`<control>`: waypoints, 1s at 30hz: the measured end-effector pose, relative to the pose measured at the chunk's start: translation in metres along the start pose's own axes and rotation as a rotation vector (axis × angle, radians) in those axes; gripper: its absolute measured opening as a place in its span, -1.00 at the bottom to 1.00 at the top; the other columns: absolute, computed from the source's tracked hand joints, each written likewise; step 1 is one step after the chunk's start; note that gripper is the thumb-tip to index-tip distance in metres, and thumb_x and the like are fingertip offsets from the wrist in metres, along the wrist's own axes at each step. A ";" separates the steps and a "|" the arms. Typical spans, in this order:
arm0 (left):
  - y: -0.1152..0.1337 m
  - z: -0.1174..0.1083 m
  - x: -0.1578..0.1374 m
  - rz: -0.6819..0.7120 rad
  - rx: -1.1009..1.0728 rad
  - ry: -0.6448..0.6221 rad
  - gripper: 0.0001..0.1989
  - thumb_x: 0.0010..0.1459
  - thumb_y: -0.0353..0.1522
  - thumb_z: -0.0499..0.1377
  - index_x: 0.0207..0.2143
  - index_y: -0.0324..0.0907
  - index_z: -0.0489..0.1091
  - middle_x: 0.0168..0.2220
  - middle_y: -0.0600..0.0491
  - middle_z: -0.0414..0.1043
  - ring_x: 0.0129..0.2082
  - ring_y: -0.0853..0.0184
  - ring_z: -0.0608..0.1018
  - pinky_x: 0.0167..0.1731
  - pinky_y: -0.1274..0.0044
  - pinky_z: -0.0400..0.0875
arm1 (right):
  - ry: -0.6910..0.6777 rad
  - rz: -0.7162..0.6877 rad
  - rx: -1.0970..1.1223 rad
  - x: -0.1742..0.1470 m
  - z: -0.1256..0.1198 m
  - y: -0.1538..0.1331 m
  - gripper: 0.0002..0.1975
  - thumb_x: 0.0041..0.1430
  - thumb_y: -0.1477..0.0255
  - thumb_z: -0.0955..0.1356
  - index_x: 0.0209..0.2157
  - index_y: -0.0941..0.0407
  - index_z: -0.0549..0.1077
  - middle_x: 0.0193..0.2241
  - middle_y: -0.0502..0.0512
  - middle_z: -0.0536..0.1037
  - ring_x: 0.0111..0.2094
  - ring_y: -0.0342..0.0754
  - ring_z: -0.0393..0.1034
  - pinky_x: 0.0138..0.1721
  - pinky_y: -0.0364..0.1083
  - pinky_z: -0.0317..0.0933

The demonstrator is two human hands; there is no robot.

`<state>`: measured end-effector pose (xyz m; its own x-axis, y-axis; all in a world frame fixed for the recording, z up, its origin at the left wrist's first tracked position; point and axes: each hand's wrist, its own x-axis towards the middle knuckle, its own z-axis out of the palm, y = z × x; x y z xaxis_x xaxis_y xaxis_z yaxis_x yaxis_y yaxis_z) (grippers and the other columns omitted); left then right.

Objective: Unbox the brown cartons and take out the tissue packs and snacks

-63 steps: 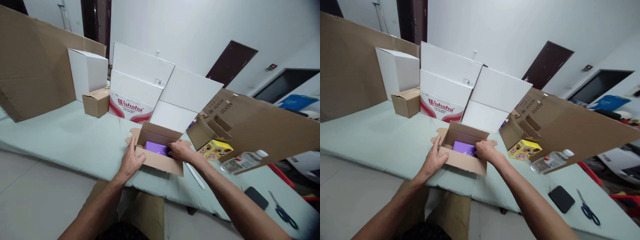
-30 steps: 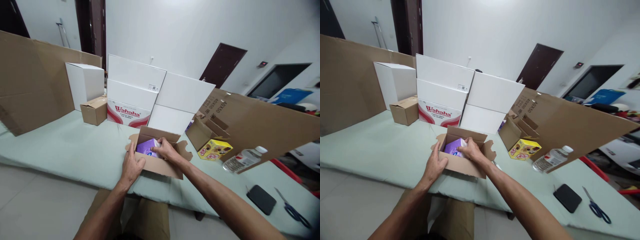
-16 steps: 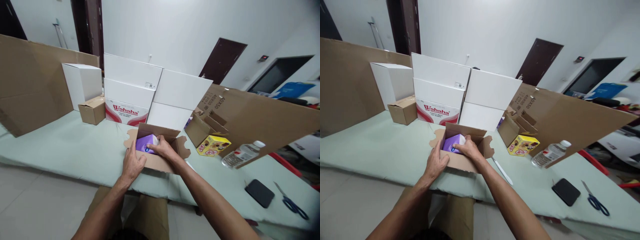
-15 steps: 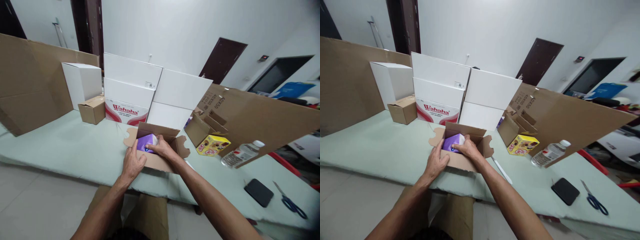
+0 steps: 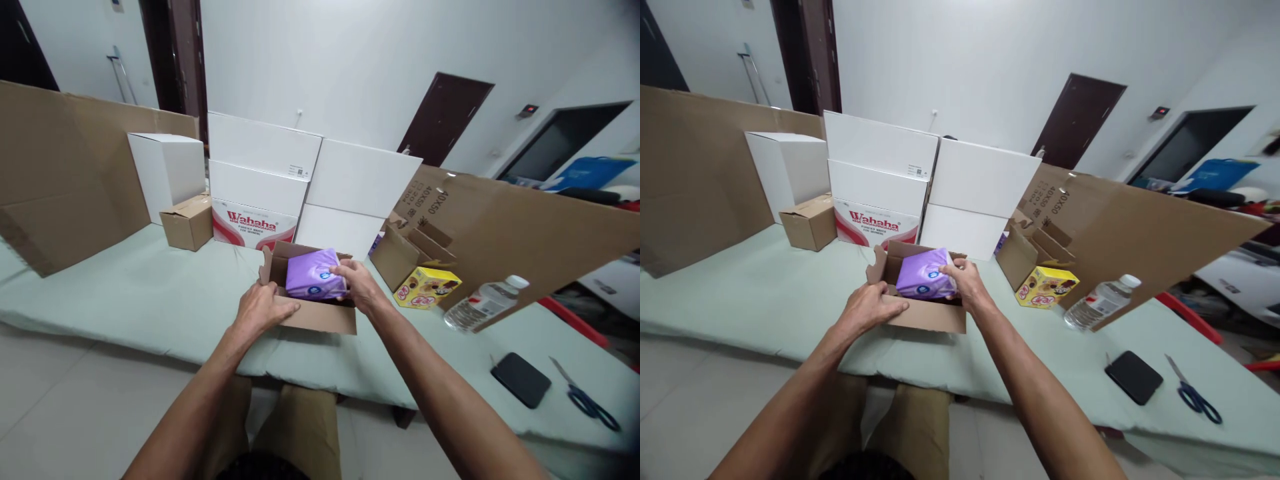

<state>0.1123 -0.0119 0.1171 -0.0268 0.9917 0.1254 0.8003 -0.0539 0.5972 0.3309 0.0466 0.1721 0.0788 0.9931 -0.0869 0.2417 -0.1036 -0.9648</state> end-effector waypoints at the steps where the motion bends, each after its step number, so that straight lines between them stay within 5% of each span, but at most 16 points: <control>1: 0.000 -0.003 0.004 -0.009 -0.012 -0.003 -0.64 0.07 -0.04 0.29 -0.31 -0.14 0.49 -0.30 -0.14 0.61 -0.17 -0.02 0.63 -0.20 0.35 0.42 | 0.008 -0.017 0.035 -0.003 -0.007 -0.005 -0.52 -0.08 0.24 0.48 -0.14 0.03 0.29 -0.43 -0.03 0.49 -0.52 -0.07 0.37 -0.61 -0.11 0.27; 5: -0.002 -0.009 0.025 -0.024 -0.087 -0.014 -0.74 0.11 -0.11 0.27 -0.38 -0.12 0.50 -0.41 0.00 0.58 -0.31 0.13 0.62 -0.30 0.43 0.43 | 0.006 -0.138 0.241 -0.016 -0.031 -0.017 -0.64 0.02 0.18 0.44 -0.19 0.03 0.37 -0.36 0.06 0.57 -0.39 0.01 0.48 -0.54 -0.07 0.39; 8: -0.002 -0.010 0.030 -0.007 -0.127 0.036 -0.67 0.16 -0.11 0.24 -0.15 -0.13 0.56 -0.16 -0.07 0.61 -0.14 0.10 0.63 -0.13 0.39 0.49 | -0.028 -0.194 0.323 -0.031 -0.043 -0.013 -0.67 0.07 0.15 0.45 -0.22 0.04 0.44 -0.37 0.10 0.60 -0.34 0.08 0.52 -0.54 -0.05 0.41; 11: -0.001 -0.009 0.010 0.035 -0.169 0.271 -0.48 0.20 -0.14 0.23 0.15 -0.17 0.44 0.28 -0.25 0.34 0.25 -0.05 0.46 0.20 0.19 0.36 | -0.068 -0.191 0.398 -0.052 -0.044 -0.002 -0.69 0.06 0.16 0.48 -0.24 0.04 0.47 -0.40 0.06 0.58 -0.40 0.03 0.50 -0.57 -0.07 0.39; 14: -0.002 -0.001 -0.027 0.252 -0.327 0.536 -0.48 0.22 -0.20 0.24 0.21 -0.14 0.38 0.38 -0.24 0.22 0.39 -0.04 0.31 0.34 0.14 0.22 | -0.096 -0.167 0.494 -0.074 -0.033 0.011 -0.69 0.03 0.19 0.51 -0.24 0.04 0.50 -0.40 0.02 0.56 -0.45 -0.03 0.45 -0.60 -0.10 0.38; 18: 0.002 0.014 -0.065 0.457 -0.550 0.392 -0.26 0.23 -0.16 0.28 0.39 -0.08 0.17 0.46 -0.18 0.11 0.45 -0.02 0.23 0.37 0.18 0.21 | -0.144 -0.122 0.562 -0.100 -0.013 0.022 -0.67 -0.01 0.16 0.55 -0.28 0.05 0.54 -0.42 0.00 0.52 -0.47 -0.07 0.39 -0.60 -0.11 0.41; 22: 0.012 0.026 -0.070 0.326 -0.825 0.295 -0.18 0.23 -0.08 0.27 0.43 -0.13 0.11 0.44 -0.20 0.16 0.41 -0.06 0.31 0.35 0.21 0.28 | -0.115 -0.219 0.522 -0.124 -0.003 0.034 -0.49 0.20 -0.11 0.36 -0.09 -0.01 0.57 -0.07 0.16 0.61 -0.15 0.12 0.54 -0.34 0.07 0.56; 25: 0.023 0.030 -0.069 0.255 -1.000 0.274 -0.22 0.24 -0.04 0.25 0.40 -0.16 0.17 0.36 -0.20 0.29 0.32 -0.04 0.43 0.28 0.26 0.38 | -0.005 -0.365 0.463 -0.139 0.008 0.045 -0.38 0.17 -0.17 0.35 0.09 -0.07 0.49 0.17 0.19 0.52 0.06 0.21 0.49 -0.17 0.15 0.55; 30: 0.035 0.035 -0.074 0.276 -1.010 0.395 -0.38 0.29 -0.20 0.28 0.35 -0.11 0.30 0.38 -0.12 0.29 0.40 0.02 0.33 0.35 0.30 0.29 | 0.301 -0.362 0.339 -0.151 0.038 0.059 -0.56 0.17 0.09 0.48 0.00 -0.01 0.46 -0.09 0.14 0.62 -0.03 0.11 0.54 0.01 0.10 0.48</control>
<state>0.1633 -0.0832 0.1012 -0.2556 0.8344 0.4884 -0.0403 -0.5139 0.8569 0.2966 -0.1071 0.1194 0.3326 0.8973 0.2903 -0.0152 0.3129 -0.9497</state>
